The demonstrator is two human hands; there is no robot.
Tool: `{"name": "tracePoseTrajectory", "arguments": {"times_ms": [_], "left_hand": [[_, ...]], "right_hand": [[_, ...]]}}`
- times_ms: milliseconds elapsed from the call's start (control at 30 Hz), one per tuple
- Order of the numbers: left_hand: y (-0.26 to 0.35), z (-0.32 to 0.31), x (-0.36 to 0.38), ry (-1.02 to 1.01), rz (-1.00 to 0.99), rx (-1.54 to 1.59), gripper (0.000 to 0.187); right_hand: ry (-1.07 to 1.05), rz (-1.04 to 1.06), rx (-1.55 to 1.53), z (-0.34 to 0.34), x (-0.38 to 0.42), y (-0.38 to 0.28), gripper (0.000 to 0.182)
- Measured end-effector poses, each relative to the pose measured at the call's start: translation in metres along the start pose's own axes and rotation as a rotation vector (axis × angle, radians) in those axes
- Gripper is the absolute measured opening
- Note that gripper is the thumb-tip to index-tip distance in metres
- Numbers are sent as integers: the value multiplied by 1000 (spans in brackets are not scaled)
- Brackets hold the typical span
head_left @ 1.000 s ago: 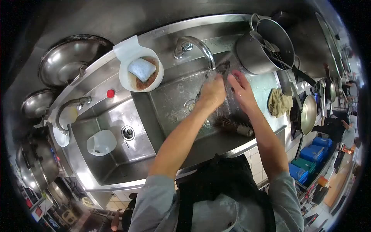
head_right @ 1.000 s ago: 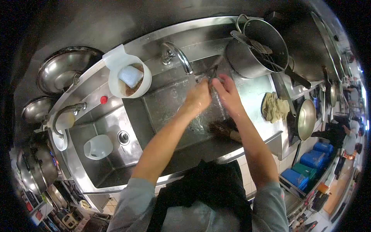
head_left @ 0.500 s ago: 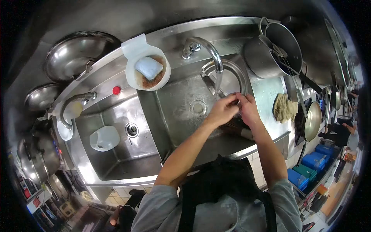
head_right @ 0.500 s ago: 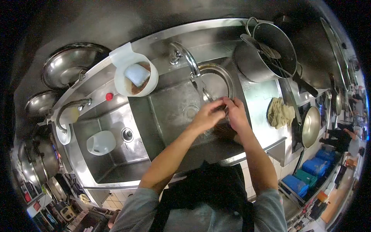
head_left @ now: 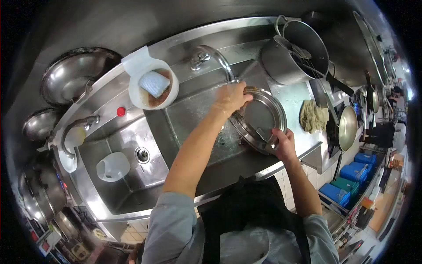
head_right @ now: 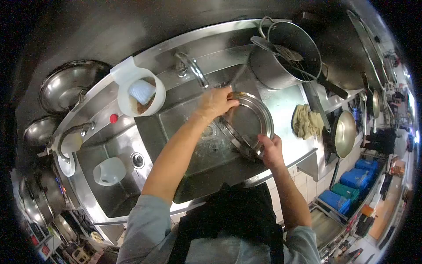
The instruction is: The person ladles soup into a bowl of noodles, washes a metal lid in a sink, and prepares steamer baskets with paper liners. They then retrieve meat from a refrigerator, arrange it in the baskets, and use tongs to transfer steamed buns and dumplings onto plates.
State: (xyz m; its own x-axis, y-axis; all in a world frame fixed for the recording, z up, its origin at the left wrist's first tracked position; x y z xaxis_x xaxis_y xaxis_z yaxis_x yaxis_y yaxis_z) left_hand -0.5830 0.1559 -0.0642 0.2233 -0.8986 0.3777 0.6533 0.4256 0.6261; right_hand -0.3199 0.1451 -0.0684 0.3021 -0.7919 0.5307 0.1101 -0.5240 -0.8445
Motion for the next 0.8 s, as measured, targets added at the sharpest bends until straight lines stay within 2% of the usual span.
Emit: {"name": "tracePoseTrajectory", "arguments": {"times_ms": [33, 100, 133, 200, 300, 333, 367, 467, 500, 567, 600, 667, 700, 767, 800], "left_hand": [[1, -3, -3, -4, -8, 0, 51], [6, -8, -5, 100, -213, -209, 34], [3, -10, -11, 102, -216, -209, 34], [15, -15, -21, -114, -441, 208, 31], [15, -9, -21, -191, -521, 300, 28], [11, -10, -19, -260, -500, 267, 24], [8, -8, -14, -264, -502, 262, 24], [-13, -4, 10, -241, -293, 406, 23], [-13, 1, 15, -237, -289, 401, 23], [-24, 1, 21, -296, -77, 452, 24], [-26, 0, 19, -290, -75, 452, 24], [-24, 4, 5, -108, -166, 293, 31], [-13, 9, 4, -107, -168, 294, 31], [9, 20, 8, -161, -92, 97, 36], [15, 18, 8, -158, -95, 95, 36]], "right_hand": [[9, 3, -1, 8, 0, 7, 24], [42, 11, 92, 21, 2, 18, 22], [31, 59, 130, 23, 3, 18, 20], [31, 79, 215, 26, 13, 7, 19], [16, 81, 350, 34, 21, -5, 18], [0, 110, 390, 32, 25, -14, 18], [-18, 139, 428, 30, 27, -19, 18], [3, 210, 363, 36, 22, -18, 17], [-3, 212, 359, 36, 21, -17, 17], [54, 172, 387, 41, 19, -12, 17], [51, 141, 372, 40, 17, -7, 15], [38, 133, 325, 32, 16, -4, 15], [30, 122, 278, 27, 17, -3, 15], [28, 105, 320, 19, 18, -2, 14], [-18, 139, 386, 12, 16, 3, 14]]}}
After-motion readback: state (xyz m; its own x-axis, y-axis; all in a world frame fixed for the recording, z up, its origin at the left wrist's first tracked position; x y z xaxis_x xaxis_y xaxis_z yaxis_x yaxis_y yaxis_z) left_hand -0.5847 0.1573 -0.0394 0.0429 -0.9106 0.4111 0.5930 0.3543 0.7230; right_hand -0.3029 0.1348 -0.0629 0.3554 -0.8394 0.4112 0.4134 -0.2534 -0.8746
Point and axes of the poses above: each hand's wrist, its own x-axis away from the middle knuckle, its own z-axis out of the back of the hand, y = z × x, the point moved 6 cm from there along -x, towards the middle knuckle, and after that the axes turned 3 degrees about y, right-handed, at the moved point
